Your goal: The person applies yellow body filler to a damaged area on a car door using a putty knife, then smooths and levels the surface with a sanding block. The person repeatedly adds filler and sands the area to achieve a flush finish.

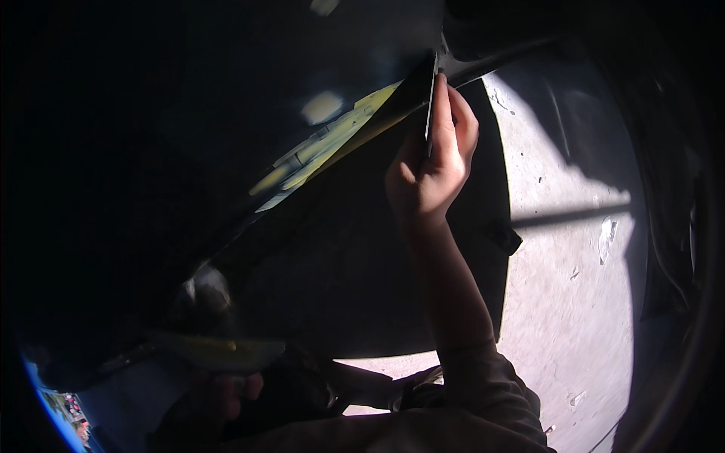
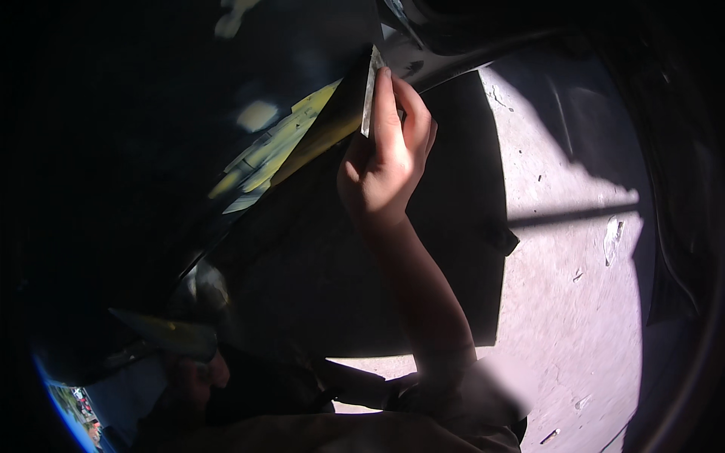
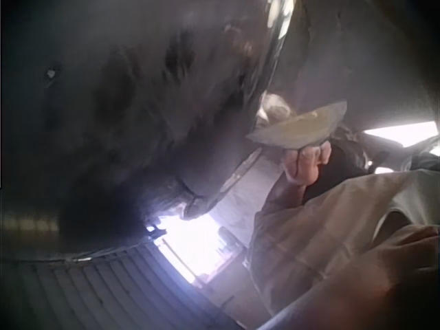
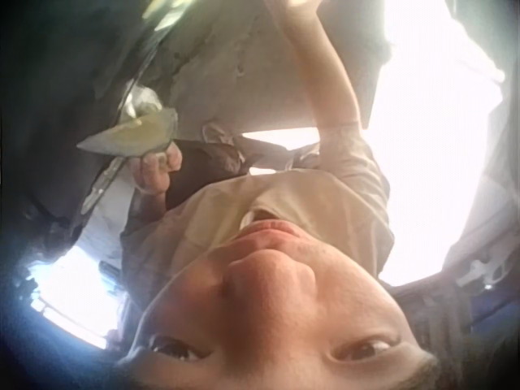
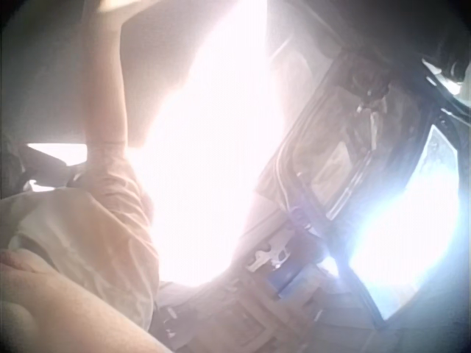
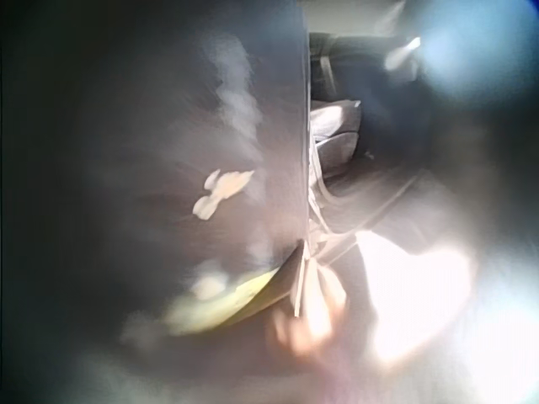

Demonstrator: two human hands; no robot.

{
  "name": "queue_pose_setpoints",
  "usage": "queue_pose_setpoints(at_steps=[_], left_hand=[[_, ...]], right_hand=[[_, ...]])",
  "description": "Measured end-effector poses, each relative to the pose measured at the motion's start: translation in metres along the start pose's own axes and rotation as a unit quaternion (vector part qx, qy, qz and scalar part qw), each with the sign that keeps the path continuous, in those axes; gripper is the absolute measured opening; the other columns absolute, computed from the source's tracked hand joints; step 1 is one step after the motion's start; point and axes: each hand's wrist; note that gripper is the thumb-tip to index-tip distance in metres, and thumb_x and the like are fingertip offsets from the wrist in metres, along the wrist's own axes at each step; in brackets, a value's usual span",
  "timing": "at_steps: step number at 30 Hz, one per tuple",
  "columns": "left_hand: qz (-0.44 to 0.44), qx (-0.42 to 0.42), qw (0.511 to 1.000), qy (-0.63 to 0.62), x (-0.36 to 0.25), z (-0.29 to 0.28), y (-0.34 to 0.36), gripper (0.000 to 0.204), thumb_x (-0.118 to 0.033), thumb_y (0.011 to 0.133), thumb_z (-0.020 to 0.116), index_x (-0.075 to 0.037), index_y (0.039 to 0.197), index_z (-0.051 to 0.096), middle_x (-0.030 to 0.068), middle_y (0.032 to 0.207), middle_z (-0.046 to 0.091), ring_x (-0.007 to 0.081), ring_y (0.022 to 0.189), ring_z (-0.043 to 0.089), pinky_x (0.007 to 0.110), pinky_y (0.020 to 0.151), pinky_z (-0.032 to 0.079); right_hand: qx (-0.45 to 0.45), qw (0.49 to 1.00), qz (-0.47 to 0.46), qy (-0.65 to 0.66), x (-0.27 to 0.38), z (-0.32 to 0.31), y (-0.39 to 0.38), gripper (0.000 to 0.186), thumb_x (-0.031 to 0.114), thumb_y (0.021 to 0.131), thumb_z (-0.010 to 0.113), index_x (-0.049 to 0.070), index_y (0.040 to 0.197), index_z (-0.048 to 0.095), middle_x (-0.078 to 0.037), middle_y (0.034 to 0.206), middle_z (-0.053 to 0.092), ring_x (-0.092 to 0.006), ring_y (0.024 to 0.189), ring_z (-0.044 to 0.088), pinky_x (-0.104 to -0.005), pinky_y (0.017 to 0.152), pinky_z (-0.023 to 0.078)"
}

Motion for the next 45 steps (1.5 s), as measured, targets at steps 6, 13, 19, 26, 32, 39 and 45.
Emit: queue_pose_setpoints(at_steps=[6, 13, 19, 26, 32, 39, 45], left_hand=[[-0.078, 0.148, 0.982, -0.093, 0.001, -0.027, 0.015, 0.045, -0.033, 0.108, 0.051, 0.006, 0.131, 0.051, 0.0225, 0.116, 0.069, 0.0345, 0.090, 0.073, 0.045, 0.081, 0.065], [-0.028, 0.046, 0.997, -0.048, -0.004, -0.032, -0.032, 0.038, -0.031, 0.112, 0.045, 0.004, 0.127, 0.050, 0.0165, 0.097, 0.070, 0.0279, 0.080, 0.072, 0.040, 0.078, 0.062], [0.282, -0.252, 0.908, 0.181, 0.042, 0.023, -0.010, 0.049, -0.035, 0.113, 0.038, 0.001, 0.088, 0.060, 0.0098, 0.069, 0.060, 0.0170, 0.057, 0.060, 0.024, 0.049, 0.052], [0.063, -0.020, 0.975, 0.210, 0.010, 0.005, 0.015, 0.037, -0.047, 0.114, 0.037, -0.022, 0.132, 0.058, 0.0095, 0.115, 0.055, 0.0206, 0.106, 0.055, 0.024, 0.079, 0.058], [-0.002, 0.024, 0.985, 0.169, 0.003, 0.009, 0.011, 0.037, -0.045, 0.114, 0.042, -0.027, 0.142, 0.057, 0.0120, 0.125, 0.055, 0.0217, 0.118, 0.056, 0.026, 0.088, 0.062], [0.071, -0.058, 0.985, 0.149, 0.017, 0.011, 0.011, 0.039, -0.045, 0.111, 0.038, -0.012, 0.114, 0.059, 0.0129, 0.099, 0.059, 0.0209, 0.086, 0.060, 0.026, 0.068, 0.059], [0.197, -0.296, 0.926, 0.125, 0.036, 0.047, 0.010, 0.059, -0.048, 0.106, 0.035, -0.004, 0.076, 0.060, 0.0080, 0.069, 0.059, 0.0166, 0.050, 0.053, 0.024, 0.044, 0.043]], right_hand=[[0.022, 1.000, -0.017, 0.006, 0.014, 0.008, -0.014, 0.064, -0.019, 0.083, 0.055, -0.004, 0.144, 0.060, -0.021, 0.139, 0.054, -0.0315, 0.128, 0.057, -0.0388, 0.112, 0.049], [0.058, 0.998, -0.025, 0.006, 0.038, 0.009, -0.026, 0.066, -0.017, 0.080, 0.059, -0.005, 0.144, 0.061, -0.018, 0.140, 0.055, -0.0279, 0.129, 0.055, -0.0358, 0.111, 0.047], [0.046, 0.999, -0.009, 0.011, 0.061, 0.015, -0.037, 0.051, -0.008, 0.083, 0.071, 0.001, 0.132, 0.072, -0.013, 0.138, 0.059, -0.0298, 0.117, 0.053, -0.0344, 0.096, 0.054], [0.014, 0.998, -0.057, -0.014, 0.073, 0.027, -0.047, 0.052, -0.010, 0.075, 0.074, 0.002, 0.125, 0.076, -0.014, 0.134, 0.063, -0.0273, 0.108, 0.056, -0.0323, 0.087, 0.053], [0.008, 0.996, -0.087, 0.004, 0.079, 0.036, -0.064, 0.055, -0.008, 0.069, 0.075, 0.004, 0.123, 0.077, -0.014, 0.132, 0.064, -0.0261, 0.102, 0.058, -0.0317, 0.083, 0.052], [-0.006, 0.992, -0.127, 0.002, 0.098, 0.047, -0.076, 0.051, -0.010, 0.070, 0.075, 0.005, 0.119, 0.079, -0.013, 0.126, 0.067, -0.0256, 0.099, 0.059, -0.0315, 0.077, 0.053], [0.077, 0.977, -0.194, 0.044, 0.103, 0.040, -0.092, 0.047, -0.002, 0.072, 0.076, 0.001, 0.119, 0.077, -0.016, 0.129, 0.064, -0.0272, 0.102, 0.058, -0.0357, 0.071, 0.053]])
Point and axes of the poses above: each hand's wrist, its own y-axis towards the middle knuckle, its own z-axis out of the palm, x = y × z
